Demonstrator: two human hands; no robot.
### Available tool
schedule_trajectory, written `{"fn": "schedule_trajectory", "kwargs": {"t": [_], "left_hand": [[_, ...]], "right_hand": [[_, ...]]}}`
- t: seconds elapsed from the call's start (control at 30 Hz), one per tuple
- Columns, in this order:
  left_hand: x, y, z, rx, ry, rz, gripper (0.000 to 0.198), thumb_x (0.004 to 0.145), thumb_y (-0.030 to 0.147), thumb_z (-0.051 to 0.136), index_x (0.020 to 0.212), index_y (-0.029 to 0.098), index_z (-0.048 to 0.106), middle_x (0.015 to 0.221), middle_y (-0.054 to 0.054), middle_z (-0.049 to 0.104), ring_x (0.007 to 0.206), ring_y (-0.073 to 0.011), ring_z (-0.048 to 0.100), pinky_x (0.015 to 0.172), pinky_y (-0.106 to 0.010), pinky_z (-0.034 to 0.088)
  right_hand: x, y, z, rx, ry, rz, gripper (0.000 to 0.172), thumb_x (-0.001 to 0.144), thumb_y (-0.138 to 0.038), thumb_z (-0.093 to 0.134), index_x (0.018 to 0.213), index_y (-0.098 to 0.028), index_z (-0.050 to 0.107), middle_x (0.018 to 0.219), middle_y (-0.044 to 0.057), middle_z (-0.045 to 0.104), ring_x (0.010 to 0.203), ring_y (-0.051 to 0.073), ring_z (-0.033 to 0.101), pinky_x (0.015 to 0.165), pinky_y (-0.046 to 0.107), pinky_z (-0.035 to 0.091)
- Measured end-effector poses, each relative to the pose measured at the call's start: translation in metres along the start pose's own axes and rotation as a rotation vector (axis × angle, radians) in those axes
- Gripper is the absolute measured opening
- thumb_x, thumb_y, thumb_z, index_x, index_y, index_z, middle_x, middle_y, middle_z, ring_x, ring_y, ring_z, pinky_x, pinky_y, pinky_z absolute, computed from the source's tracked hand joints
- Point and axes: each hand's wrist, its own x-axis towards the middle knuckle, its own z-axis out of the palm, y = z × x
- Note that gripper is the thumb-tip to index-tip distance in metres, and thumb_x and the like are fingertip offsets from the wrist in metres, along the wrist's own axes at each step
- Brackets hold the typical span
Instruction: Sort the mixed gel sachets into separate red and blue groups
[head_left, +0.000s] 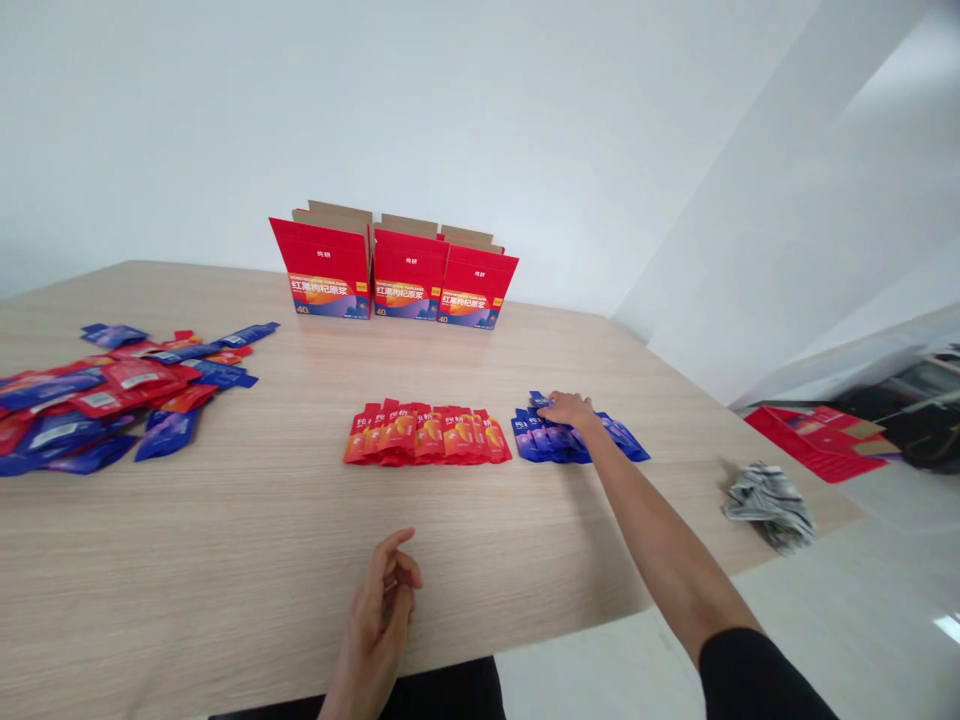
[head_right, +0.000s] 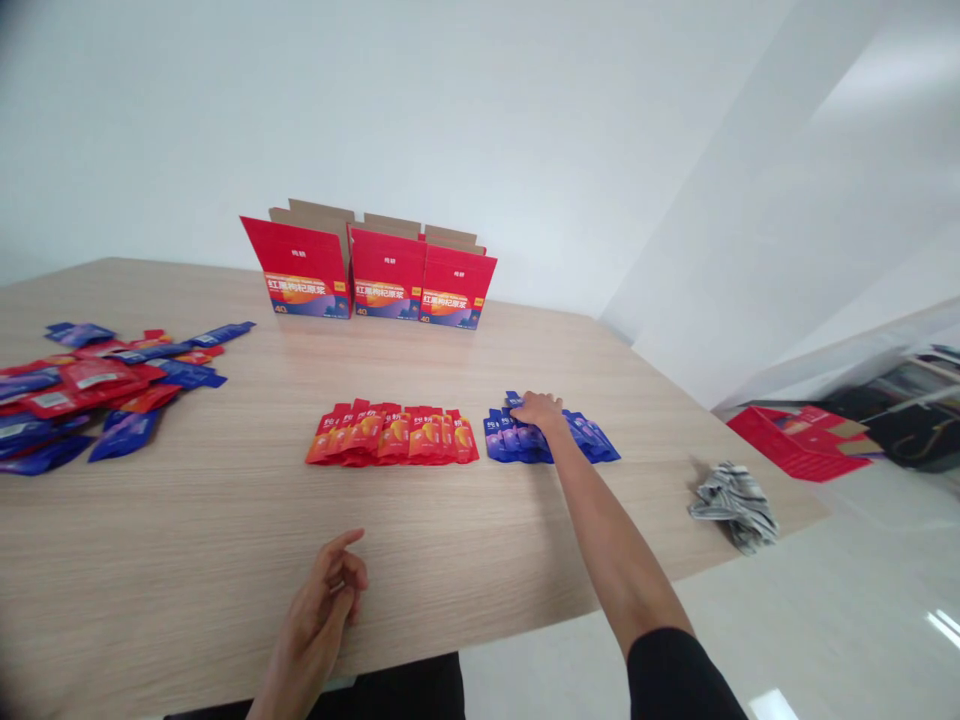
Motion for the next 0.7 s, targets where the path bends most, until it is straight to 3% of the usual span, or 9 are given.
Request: {"fn": "schedule_trajectory", "kwargs": {"t": [0.2,0.43,0.7], "left_hand": [[0.000,0.004,0.002,0.012,0.007,0.012,0.043,0.099,0.030,0.051,0.141,0.023,0.054,0.087,-0.002,0.059,0.069,-0.0148,0.055,0.058,-0.025,0.045],[-0.001,0.002,0.005,0.012,0.019,0.007,0.044,0.099,0.032,0.049,0.143,0.024,0.052,0.086,-0.001,0.058,0.063,-0.0135,0.051,0.055,-0.024,0.043],[0.001,0.000,0.003,-0.003,0.018,-0.010,0.043,0.100,0.026,0.046,0.143,0.024,0.050,0.088,-0.001,0.057,0.065,-0.0135,0.051,0.056,-0.024,0.043]], "right_hand": [[0.001,0.003,0.002,0.021,0.023,0.021,0.061,0.091,-0.051,0.060,0.143,-0.019,0.065,0.148,0.018,0.062,0.143,0.038,0.052,0.120,0.057,0.034],[-0.002,0.010,0.005,0.081,0.012,0.026,0.055,0.092,-0.053,0.059,0.140,-0.027,0.069,0.145,0.013,0.066,0.134,0.033,0.062,0.108,0.045,0.048],[-0.009,0.011,-0.001,0.140,0.071,0.034,0.054,0.093,-0.054,0.063,0.138,-0.025,0.069,0.143,0.013,0.067,0.135,0.033,0.061,0.111,0.045,0.046]]}}
